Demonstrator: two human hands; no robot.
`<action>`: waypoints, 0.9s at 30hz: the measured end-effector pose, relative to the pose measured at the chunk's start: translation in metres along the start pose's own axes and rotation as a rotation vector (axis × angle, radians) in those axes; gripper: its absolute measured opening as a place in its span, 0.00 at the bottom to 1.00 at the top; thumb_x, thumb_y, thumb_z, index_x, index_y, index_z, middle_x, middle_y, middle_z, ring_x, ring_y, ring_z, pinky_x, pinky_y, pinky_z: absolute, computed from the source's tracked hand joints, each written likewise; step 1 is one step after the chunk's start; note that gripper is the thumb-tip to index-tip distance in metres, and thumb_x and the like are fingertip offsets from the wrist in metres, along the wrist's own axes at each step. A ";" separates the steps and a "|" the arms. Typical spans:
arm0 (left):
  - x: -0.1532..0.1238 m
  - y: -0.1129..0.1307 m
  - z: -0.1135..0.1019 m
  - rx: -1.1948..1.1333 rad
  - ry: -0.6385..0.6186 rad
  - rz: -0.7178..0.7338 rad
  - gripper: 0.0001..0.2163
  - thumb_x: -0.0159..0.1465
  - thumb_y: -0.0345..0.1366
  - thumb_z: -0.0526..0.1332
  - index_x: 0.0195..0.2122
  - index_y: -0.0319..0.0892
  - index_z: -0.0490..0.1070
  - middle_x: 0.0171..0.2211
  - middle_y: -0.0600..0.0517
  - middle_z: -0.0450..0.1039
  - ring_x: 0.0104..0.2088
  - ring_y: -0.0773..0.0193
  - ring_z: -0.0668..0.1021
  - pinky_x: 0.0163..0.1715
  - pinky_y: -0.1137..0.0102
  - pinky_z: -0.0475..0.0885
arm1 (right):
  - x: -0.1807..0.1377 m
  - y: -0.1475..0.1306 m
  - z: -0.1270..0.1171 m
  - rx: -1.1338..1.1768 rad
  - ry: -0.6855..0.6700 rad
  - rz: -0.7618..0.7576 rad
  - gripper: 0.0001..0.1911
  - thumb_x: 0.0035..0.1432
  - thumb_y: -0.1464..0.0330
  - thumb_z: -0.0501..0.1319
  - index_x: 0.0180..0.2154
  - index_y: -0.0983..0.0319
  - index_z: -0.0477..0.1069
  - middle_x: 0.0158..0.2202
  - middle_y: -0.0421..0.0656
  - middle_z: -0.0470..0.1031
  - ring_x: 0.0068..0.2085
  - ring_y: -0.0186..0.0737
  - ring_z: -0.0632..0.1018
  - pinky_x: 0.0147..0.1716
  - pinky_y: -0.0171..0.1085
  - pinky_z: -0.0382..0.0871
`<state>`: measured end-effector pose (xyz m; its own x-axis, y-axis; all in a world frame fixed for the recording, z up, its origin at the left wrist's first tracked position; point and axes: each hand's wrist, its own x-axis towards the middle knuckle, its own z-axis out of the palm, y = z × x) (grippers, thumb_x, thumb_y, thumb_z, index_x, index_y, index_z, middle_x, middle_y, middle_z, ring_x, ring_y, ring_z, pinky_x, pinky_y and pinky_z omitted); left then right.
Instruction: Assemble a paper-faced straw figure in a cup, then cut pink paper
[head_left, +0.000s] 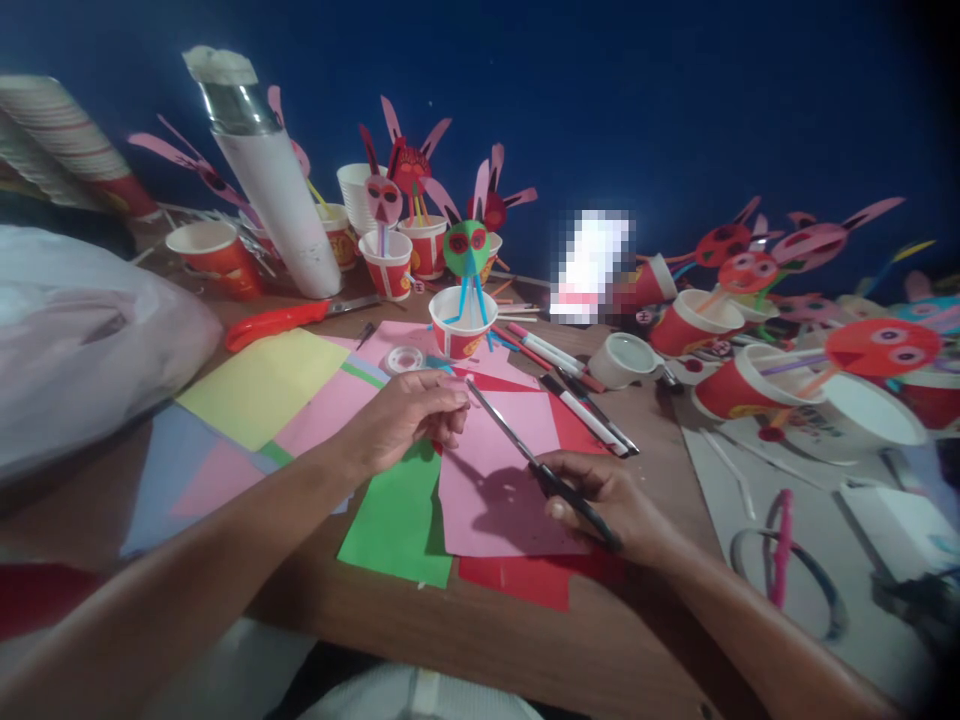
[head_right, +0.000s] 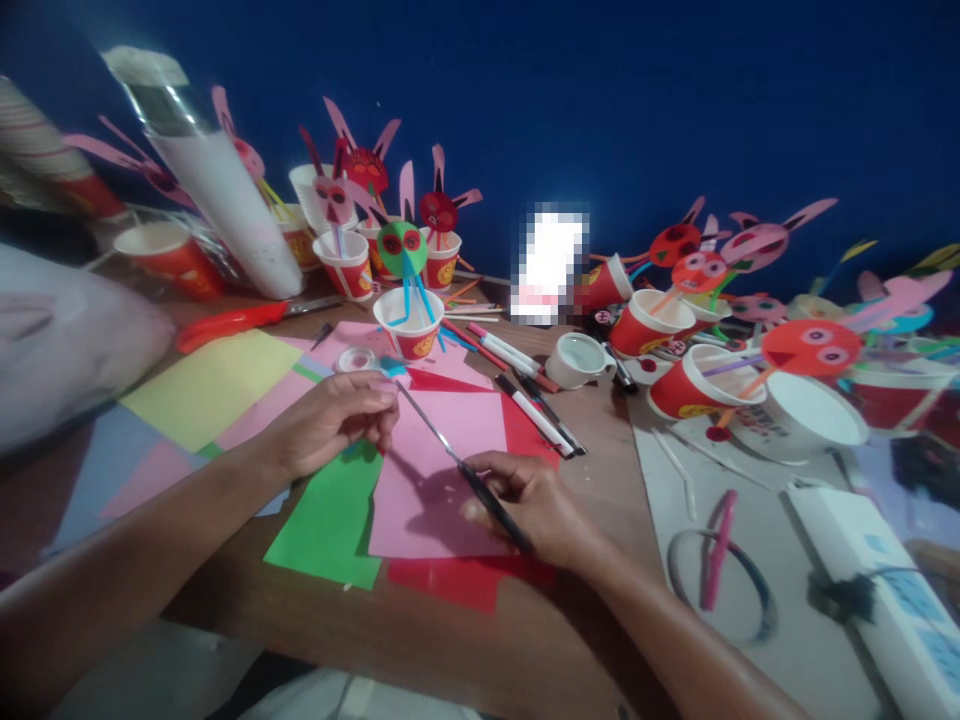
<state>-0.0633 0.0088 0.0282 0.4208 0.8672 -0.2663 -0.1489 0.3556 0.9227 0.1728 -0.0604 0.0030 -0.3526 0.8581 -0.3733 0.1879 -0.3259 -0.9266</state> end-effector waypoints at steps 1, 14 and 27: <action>0.000 0.000 0.000 0.009 -0.007 -0.002 0.06 0.53 0.32 0.63 0.23 0.37 0.68 0.18 0.55 0.70 0.17 0.72 0.72 0.20 0.75 0.69 | 0.000 0.001 0.000 0.007 -0.017 0.001 0.26 0.42 0.57 0.70 0.41 0.65 0.71 0.20 0.34 0.63 0.16 0.25 0.61 0.13 0.27 0.54; 0.001 0.004 -0.003 -0.051 0.010 -0.001 0.05 0.52 0.31 0.58 0.20 0.39 0.65 0.16 0.54 0.69 0.16 0.70 0.71 0.18 0.75 0.69 | -0.002 -0.010 -0.002 -0.062 -0.093 0.024 0.21 0.45 0.58 0.68 0.39 0.64 0.71 0.22 0.35 0.64 0.20 0.27 0.62 0.17 0.28 0.55; 0.001 -0.001 0.001 0.017 -0.023 -0.037 0.04 0.52 0.29 0.58 0.21 0.37 0.68 0.16 0.54 0.70 0.17 0.70 0.73 0.17 0.77 0.67 | -0.002 -0.007 -0.003 -0.088 -0.120 0.003 0.22 0.47 0.56 0.67 0.40 0.64 0.70 0.23 0.36 0.62 0.21 0.28 0.60 0.18 0.29 0.53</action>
<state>-0.0622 0.0090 0.0269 0.4464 0.8451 -0.2941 -0.1175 0.3812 0.9170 0.1744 -0.0586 0.0101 -0.4577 0.8019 -0.3839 0.2673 -0.2877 -0.9197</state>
